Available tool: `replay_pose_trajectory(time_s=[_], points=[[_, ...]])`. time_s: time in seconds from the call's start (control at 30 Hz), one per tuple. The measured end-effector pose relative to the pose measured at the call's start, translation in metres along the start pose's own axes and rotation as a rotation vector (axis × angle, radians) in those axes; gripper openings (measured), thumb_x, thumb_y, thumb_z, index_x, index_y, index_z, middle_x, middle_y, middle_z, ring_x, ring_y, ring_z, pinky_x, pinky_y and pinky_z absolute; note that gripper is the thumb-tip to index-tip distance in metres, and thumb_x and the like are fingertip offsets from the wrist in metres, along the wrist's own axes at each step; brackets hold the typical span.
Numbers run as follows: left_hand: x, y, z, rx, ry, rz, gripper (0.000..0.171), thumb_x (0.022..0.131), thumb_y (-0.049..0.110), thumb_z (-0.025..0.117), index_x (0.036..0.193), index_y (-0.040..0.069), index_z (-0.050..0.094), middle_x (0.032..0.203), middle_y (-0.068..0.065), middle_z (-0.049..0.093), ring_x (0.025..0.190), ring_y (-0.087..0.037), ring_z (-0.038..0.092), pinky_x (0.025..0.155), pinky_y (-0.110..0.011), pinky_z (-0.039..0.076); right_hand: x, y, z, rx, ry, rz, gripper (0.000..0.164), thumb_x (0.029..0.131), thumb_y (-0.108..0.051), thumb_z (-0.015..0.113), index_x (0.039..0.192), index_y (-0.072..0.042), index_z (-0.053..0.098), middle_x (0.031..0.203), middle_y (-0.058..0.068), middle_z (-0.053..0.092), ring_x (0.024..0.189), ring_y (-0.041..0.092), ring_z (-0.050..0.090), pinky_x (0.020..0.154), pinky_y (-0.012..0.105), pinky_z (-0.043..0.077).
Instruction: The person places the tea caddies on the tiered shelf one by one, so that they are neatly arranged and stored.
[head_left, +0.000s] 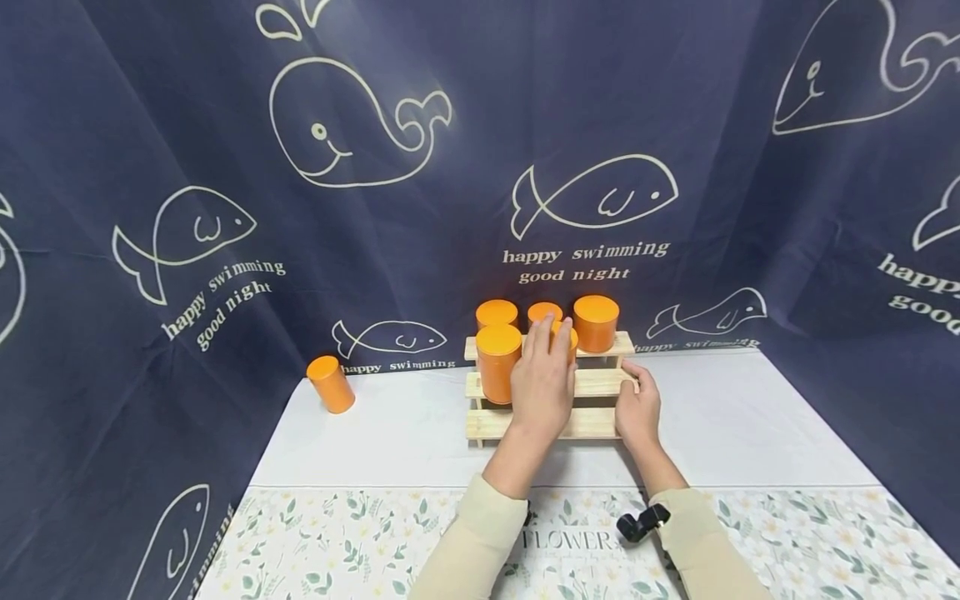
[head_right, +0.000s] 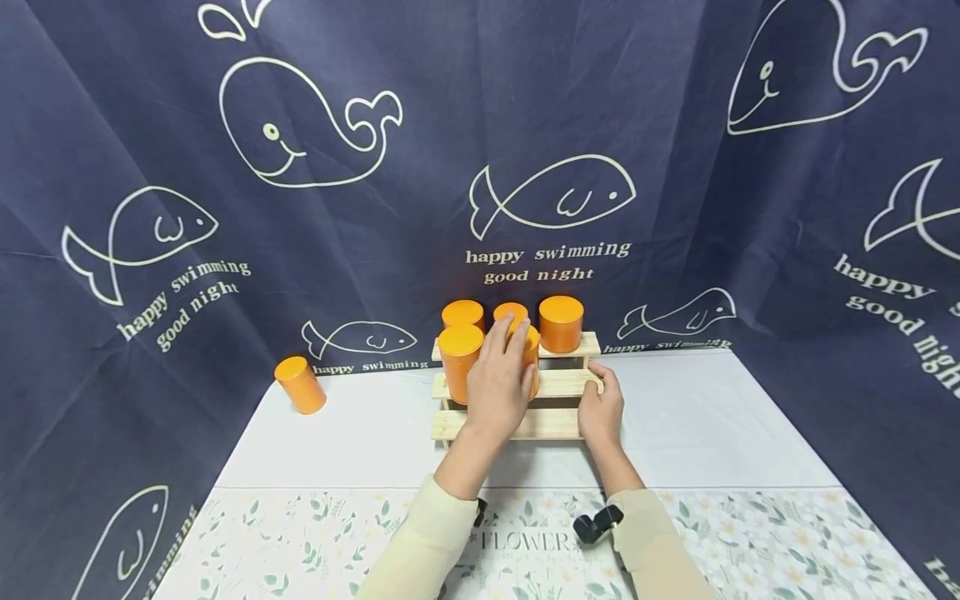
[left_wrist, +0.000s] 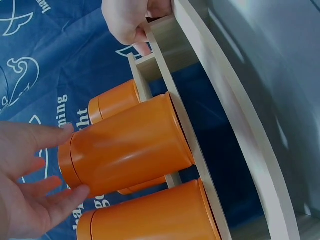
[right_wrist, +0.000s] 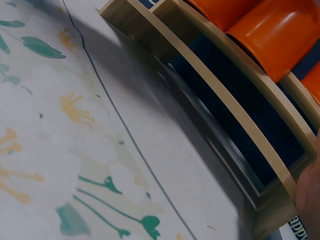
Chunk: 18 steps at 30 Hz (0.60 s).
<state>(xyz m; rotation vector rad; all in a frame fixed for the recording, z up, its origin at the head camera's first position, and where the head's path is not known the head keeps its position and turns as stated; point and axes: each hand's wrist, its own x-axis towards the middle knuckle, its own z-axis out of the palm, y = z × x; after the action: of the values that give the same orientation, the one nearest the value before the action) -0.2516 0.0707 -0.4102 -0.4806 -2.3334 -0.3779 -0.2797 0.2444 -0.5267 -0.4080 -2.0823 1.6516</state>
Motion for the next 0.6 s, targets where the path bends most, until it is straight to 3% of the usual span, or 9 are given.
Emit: replay_pose_trajectory(time_s=[0.1,0.27,0.6], points=[[-0.003,-0.003,-0.002,-0.067,0.058,0.026,0.064,0.089,0.024,0.087,0.147,0.018,0.060,0.151,-0.006,0.060,0.138,-0.026,0.062,0.103,-0.038,0.061,0.000,0.000,0.000,0.000,-0.002,0.001,0.045,0.106,-0.003,0.036,0.147,-0.001,0.055,0.156,0.023,0.053,0.154,0.039,0.042,0.128,0.056,0.032],[-0.006,-0.009,-0.007,-0.169,0.146,0.059,0.056,0.088,0.021,0.087,0.139,0.015,0.066,0.145,-0.007,0.065,0.126,-0.025,0.070,0.101,-0.038,0.061,0.001,0.000,0.000,0.001,-0.014,0.003,0.046,0.106,-0.006,0.035,0.149,-0.002,0.053,0.156,0.023,0.053,0.153,0.039,0.044,0.127,0.055,0.034],[-0.006,-0.025,-0.023,-0.315,0.214,0.063,0.042,0.091,0.016,0.083,0.131,0.011,0.071,0.137,-0.011,0.069,0.114,-0.027,0.074,0.099,-0.039,0.061,0.002,0.001,0.001,0.012,-0.001,-0.011,0.045,0.105,-0.002,0.037,0.146,0.000,0.055,0.155,0.024,0.054,0.153,0.039,0.043,0.128,0.055,0.032]])
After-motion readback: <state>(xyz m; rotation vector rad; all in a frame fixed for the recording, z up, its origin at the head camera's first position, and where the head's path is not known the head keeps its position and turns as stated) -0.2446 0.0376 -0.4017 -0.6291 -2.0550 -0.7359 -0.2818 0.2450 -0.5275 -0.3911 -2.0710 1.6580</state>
